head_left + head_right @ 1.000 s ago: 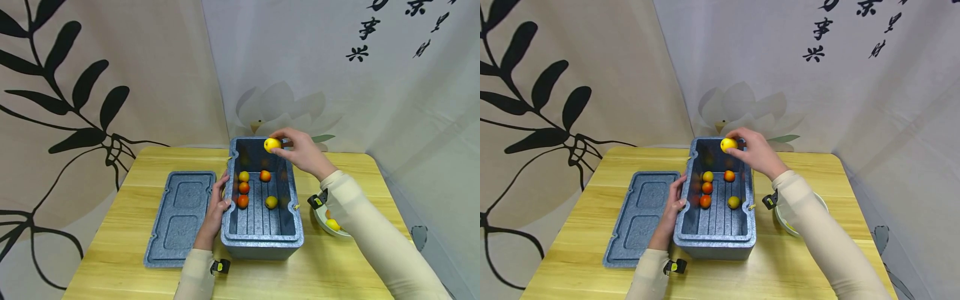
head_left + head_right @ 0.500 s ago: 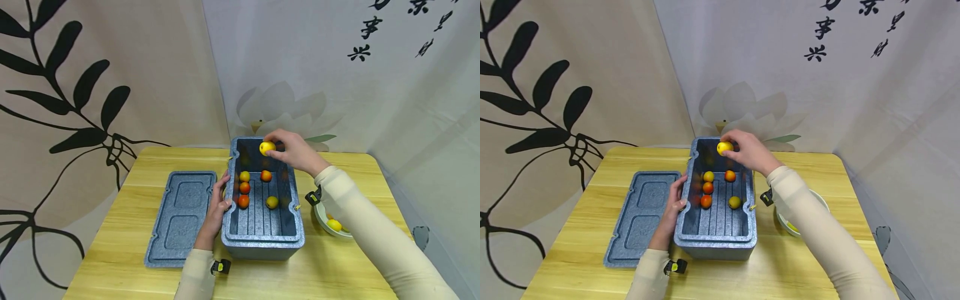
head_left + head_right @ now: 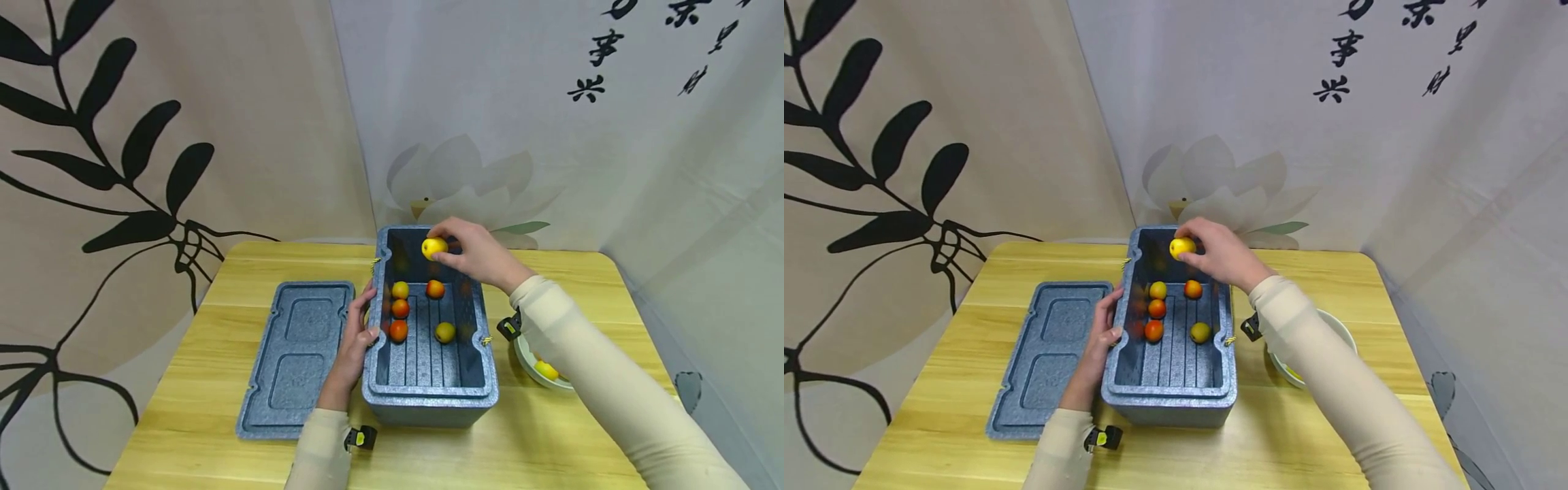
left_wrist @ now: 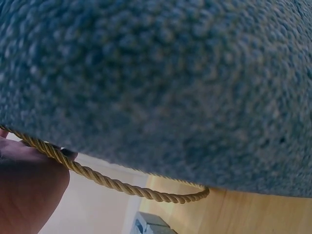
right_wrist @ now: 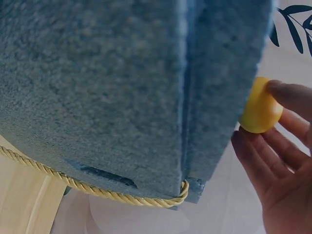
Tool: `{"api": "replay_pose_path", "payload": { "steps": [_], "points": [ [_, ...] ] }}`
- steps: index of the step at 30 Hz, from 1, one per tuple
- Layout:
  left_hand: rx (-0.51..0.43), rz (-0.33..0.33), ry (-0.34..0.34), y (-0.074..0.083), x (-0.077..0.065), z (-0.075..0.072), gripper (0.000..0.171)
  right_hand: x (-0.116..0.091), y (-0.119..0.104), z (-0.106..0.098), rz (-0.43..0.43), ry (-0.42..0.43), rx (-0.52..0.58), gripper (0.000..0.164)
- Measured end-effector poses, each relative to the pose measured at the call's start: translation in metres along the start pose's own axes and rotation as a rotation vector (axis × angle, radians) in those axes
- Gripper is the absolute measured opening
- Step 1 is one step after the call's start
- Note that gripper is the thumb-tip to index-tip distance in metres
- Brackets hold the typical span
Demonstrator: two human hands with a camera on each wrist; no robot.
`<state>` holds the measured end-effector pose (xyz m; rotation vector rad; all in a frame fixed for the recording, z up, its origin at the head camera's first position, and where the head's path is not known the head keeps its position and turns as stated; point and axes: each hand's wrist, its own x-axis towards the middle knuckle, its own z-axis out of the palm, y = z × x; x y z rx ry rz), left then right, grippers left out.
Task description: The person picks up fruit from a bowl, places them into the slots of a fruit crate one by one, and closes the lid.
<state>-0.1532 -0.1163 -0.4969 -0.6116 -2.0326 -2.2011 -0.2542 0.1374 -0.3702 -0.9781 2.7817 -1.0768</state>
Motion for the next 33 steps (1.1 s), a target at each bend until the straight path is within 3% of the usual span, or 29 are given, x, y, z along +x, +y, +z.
{"api": "replay_pose_path", "payload": {
  "steps": [5,23,28,33],
  "points": [
    [-0.001,0.0,0.009,-0.001,0.001,0.001,0.062,0.002,0.002,0.003,-0.024,-0.032,-0.023,0.034],
    [-0.011,-0.049,0.01,0.002,0.0,0.003,0.065,-0.012,0.001,0.0,-0.005,0.008,-0.037,0.035],
    [-0.01,-0.03,0.008,0.001,0.0,0.003,0.064,-0.016,0.004,-0.001,0.011,-0.01,-0.021,0.038],
    [-0.001,-0.001,0.003,-0.001,0.0,0.002,0.062,-0.019,0.005,-0.004,-0.002,0.029,0.006,0.035]
  ]
}}
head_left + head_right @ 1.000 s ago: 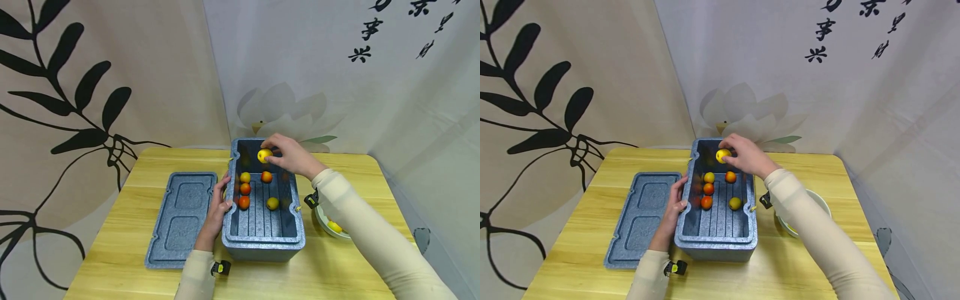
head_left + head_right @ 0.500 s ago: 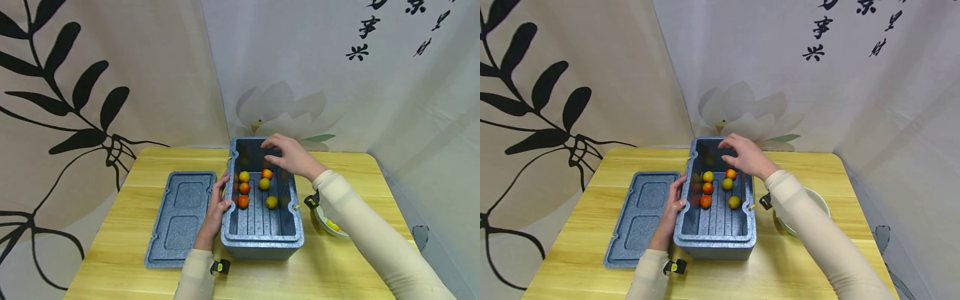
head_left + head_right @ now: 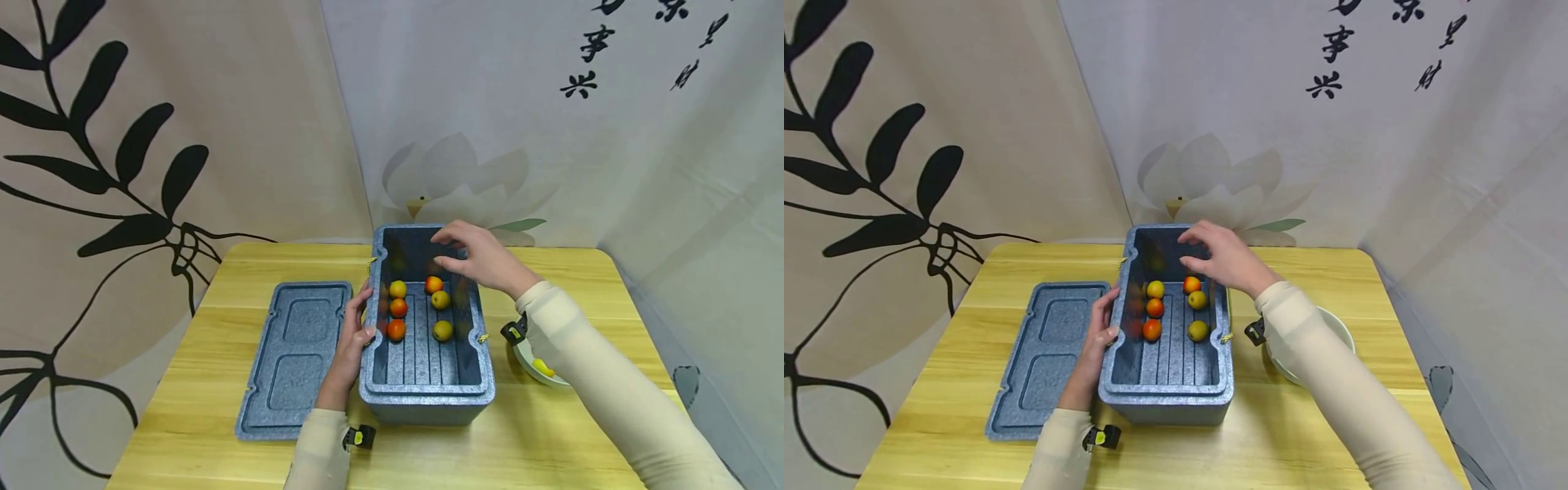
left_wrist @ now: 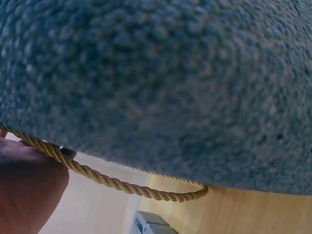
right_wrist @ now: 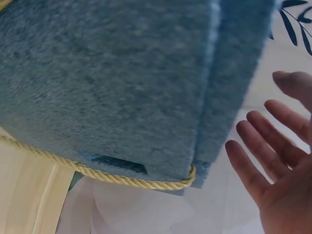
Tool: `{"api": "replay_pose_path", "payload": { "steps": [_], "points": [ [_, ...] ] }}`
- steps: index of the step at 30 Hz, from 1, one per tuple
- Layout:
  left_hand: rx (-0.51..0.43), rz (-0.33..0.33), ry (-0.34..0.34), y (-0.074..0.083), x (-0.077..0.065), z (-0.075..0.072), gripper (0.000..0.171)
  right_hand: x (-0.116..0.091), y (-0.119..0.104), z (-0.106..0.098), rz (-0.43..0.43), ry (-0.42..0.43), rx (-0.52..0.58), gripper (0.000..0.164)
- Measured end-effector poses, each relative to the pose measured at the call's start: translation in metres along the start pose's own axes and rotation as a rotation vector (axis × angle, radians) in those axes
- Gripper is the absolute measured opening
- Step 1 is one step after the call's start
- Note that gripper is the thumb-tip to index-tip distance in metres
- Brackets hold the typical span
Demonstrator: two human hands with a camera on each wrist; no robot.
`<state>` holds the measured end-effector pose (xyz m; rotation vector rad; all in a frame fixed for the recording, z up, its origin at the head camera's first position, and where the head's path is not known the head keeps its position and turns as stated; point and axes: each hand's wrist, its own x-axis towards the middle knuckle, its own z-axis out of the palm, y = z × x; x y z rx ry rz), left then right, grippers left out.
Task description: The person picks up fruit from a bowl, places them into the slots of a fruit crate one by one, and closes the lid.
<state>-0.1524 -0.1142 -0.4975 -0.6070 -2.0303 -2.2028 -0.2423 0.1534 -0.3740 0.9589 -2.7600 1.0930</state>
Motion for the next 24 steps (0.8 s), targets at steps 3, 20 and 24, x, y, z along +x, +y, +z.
{"api": "replay_pose_path", "payload": {
  "steps": [3,20,24],
  "points": [
    [0.007,0.014,-0.004,-0.001,0.0,-0.001,0.061,-0.003,-0.001,-0.005,-0.005,0.041,0.019,0.034],
    [0.039,-0.031,0.007,0.003,-0.001,0.0,0.063,-0.042,0.019,-0.029,0.078,0.156,0.069,0.034],
    [0.027,-0.013,0.003,0.002,0.0,0.0,0.063,-0.055,0.027,-0.031,0.098,0.162,0.044,0.033]
  ]
}}
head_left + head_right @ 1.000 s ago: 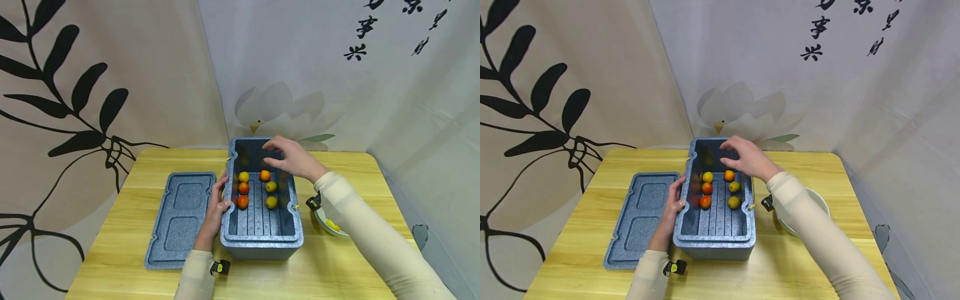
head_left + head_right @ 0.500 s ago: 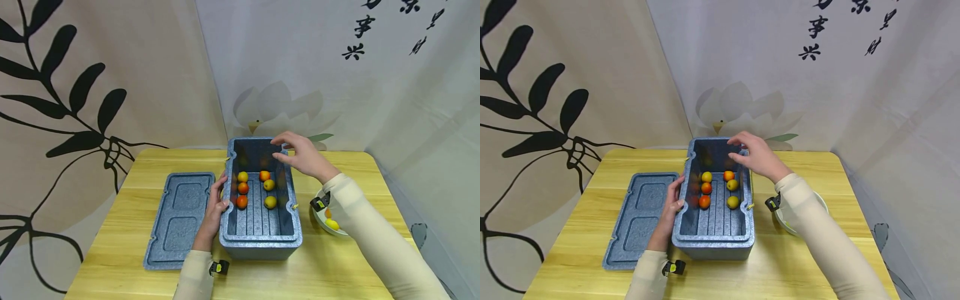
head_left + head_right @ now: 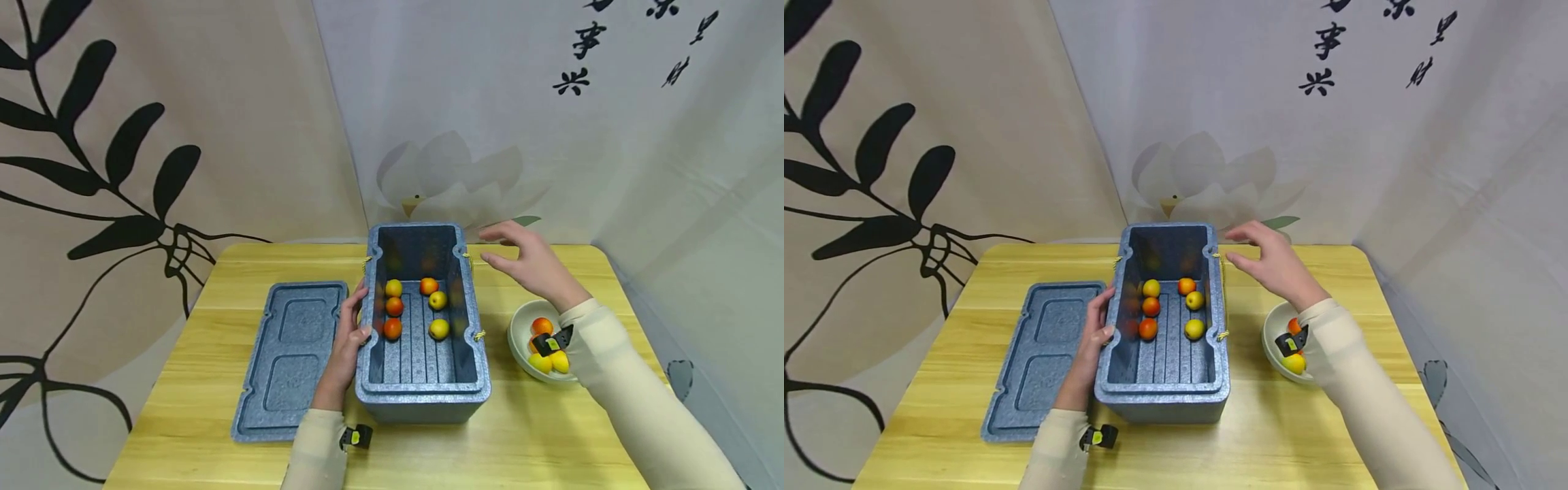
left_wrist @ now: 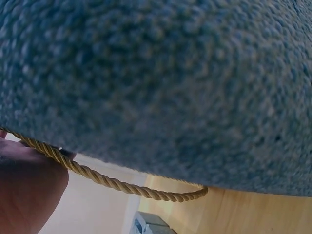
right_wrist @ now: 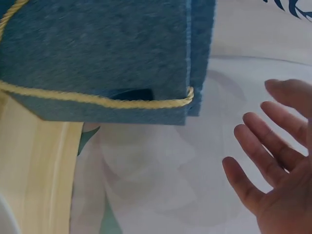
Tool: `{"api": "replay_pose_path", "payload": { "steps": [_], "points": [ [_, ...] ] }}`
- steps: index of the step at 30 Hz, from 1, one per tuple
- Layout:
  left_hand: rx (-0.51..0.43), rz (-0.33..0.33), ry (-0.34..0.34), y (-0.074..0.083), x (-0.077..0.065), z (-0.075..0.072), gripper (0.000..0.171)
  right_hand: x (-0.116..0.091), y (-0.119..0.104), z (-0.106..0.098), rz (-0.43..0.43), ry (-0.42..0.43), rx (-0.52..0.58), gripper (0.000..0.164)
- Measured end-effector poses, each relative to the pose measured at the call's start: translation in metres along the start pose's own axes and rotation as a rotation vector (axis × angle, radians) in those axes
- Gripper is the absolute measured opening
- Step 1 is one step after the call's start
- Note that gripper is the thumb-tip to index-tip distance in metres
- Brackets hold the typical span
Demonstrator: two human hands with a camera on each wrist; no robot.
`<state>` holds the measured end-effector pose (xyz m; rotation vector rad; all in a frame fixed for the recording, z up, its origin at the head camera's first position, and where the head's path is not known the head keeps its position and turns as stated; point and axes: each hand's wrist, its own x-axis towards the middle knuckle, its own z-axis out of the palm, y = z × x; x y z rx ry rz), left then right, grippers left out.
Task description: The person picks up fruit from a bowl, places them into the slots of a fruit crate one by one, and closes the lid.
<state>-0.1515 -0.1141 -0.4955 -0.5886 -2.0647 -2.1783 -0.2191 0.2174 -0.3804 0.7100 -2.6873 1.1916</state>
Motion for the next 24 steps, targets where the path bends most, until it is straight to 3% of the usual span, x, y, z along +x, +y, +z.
{"api": "replay_pose_path", "payload": {
  "steps": [5,9,24],
  "points": [
    [-0.015,0.029,-0.004,0.0,0.0,0.0,0.063,-0.009,0.01,0.001,-0.001,0.012,-0.01,0.031],
    [-0.017,0.005,0.005,0.001,0.0,0.0,0.064,-0.019,0.018,0.001,-0.006,0.02,-0.001,0.029],
    [0.008,0.0,-0.004,-0.001,0.0,0.0,0.065,-0.071,0.055,0.008,0.179,0.02,-0.033,0.029]
  ]
}}
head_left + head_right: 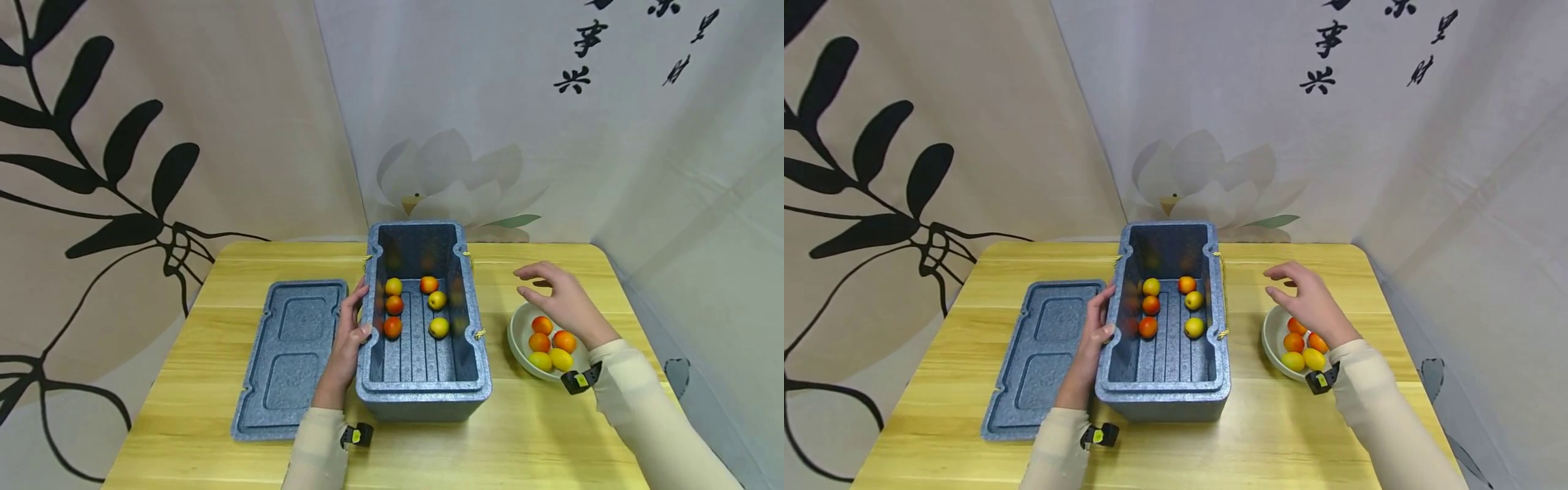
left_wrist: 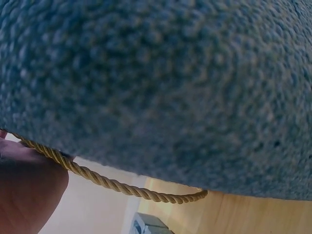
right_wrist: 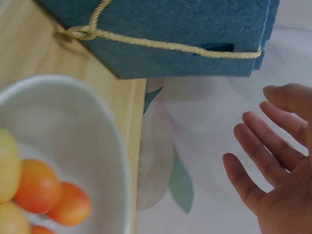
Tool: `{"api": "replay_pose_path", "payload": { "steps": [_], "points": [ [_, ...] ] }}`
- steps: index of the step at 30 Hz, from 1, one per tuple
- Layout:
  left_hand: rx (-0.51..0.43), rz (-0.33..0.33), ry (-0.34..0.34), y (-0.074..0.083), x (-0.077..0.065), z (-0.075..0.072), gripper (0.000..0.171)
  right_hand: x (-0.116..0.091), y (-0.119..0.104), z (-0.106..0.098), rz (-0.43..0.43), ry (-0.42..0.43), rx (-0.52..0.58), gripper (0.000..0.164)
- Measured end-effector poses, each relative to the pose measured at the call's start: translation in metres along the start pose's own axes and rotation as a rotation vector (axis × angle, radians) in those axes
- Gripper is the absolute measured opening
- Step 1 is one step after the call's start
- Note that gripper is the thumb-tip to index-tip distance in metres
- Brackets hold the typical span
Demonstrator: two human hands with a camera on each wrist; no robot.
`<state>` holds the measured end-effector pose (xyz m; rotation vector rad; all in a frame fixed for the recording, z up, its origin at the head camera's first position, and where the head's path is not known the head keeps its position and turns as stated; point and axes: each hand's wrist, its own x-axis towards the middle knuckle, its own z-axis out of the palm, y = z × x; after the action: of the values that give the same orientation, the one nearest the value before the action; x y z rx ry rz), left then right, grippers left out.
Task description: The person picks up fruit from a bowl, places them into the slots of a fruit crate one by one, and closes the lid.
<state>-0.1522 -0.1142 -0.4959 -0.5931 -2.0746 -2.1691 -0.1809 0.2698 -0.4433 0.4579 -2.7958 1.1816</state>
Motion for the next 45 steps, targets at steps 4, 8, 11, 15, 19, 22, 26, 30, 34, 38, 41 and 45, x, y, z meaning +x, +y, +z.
{"api": "replay_pose_path", "payload": {
  "steps": [4,8,11,15,19,22,26,30,34,38,41,45],
  "points": [
    [-0.005,-0.006,-0.002,0.0,0.0,0.001,0.065,-0.016,0.011,0.0,0.063,0.001,0.031,0.029],
    [-0.007,-0.006,0.001,-0.001,0.0,0.001,0.065,-0.03,0.02,0.002,0.131,-0.013,0.056,0.03],
    [-0.006,-0.001,0.003,-0.001,0.0,0.001,0.065,-0.04,0.028,0.006,0.181,-0.027,0.067,0.033],
    [-0.009,0.011,0.003,0.0,0.0,0.0,0.064,-0.051,0.037,0.012,0.225,-0.04,0.086,0.036],
    [-0.03,0.024,0.007,-0.001,0.0,0.0,0.063,-0.058,0.045,0.016,0.228,-0.042,0.078,0.034],
    [-0.035,0.036,0.006,-0.001,0.0,0.0,0.061,-0.062,0.049,0.018,0.226,-0.042,0.048,0.032],
    [-0.037,0.039,0.002,-0.001,0.0,0.001,0.061,-0.066,0.054,0.022,0.227,-0.041,0.025,0.028],
    [-0.053,0.021,0.003,-0.001,0.0,0.001,0.063,-0.068,0.058,0.027,0.204,-0.027,0.016,0.026],
    [-0.045,0.041,0.007,-0.001,0.0,0.001,0.062,-0.069,0.061,0.034,0.133,-0.017,-0.046,0.024],
    [-0.038,0.05,0.007,0.0,0.0,0.001,0.062,-0.07,0.061,0.038,0.093,-0.022,-0.098,0.026],
    [-0.04,0.044,0.008,0.0,0.0,0.001,0.063,-0.07,0.062,0.04,0.114,-0.036,-0.088,0.028],
    [-0.045,0.046,0.008,0.0,0.0,0.001,0.063,-0.071,0.065,0.043,0.117,-0.034,-0.074,0.026]
  ]
}}
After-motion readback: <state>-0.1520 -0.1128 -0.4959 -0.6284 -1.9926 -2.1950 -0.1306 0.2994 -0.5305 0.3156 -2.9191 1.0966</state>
